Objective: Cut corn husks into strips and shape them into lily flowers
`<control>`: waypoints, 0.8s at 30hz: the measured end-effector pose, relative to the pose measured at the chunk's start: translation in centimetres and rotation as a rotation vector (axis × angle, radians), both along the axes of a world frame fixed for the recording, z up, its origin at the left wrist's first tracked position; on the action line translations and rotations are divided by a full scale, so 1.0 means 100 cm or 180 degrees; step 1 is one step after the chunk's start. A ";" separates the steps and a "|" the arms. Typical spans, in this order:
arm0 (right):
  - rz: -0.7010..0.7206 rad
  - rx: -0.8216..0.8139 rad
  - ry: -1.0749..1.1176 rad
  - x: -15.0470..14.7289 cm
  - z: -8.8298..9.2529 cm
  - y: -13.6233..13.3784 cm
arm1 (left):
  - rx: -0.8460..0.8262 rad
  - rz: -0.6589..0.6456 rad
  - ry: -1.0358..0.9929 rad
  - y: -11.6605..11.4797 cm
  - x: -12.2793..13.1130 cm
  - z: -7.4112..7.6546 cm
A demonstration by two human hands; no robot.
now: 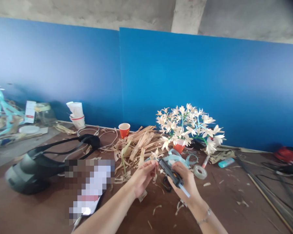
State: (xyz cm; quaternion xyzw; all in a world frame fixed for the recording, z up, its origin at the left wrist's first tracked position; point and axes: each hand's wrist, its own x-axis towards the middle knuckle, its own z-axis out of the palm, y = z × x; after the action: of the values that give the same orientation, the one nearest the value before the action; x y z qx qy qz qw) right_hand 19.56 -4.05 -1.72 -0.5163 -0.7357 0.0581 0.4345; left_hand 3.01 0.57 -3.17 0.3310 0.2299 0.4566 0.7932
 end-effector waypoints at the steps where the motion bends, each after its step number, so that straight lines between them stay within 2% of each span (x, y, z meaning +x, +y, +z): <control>1: -0.0004 -0.0014 -0.0006 0.000 0.000 0.000 | 0.0008 -0.0005 -0.0008 0.000 0.000 0.000; 17: -0.0015 -0.0092 -0.0106 0.002 -0.004 0.000 | 0.0015 -0.0045 -0.0057 -0.001 -0.001 0.002; 21: -0.0120 -0.0215 -0.0182 0.003 0.002 -0.001 | -0.0009 -0.0082 -0.0031 -0.002 -0.002 0.004; 24: -0.0396 -0.0495 -0.0453 0.008 0.012 -0.004 | -0.0027 -0.0130 -0.0100 -0.003 -0.002 0.008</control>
State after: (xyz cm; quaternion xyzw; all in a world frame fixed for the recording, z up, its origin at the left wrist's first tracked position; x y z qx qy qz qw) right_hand 20.34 -4.50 -0.53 -0.5958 -0.7245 0.0512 0.3427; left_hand 2.78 0.27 -2.37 0.3249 0.2126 0.4445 0.8073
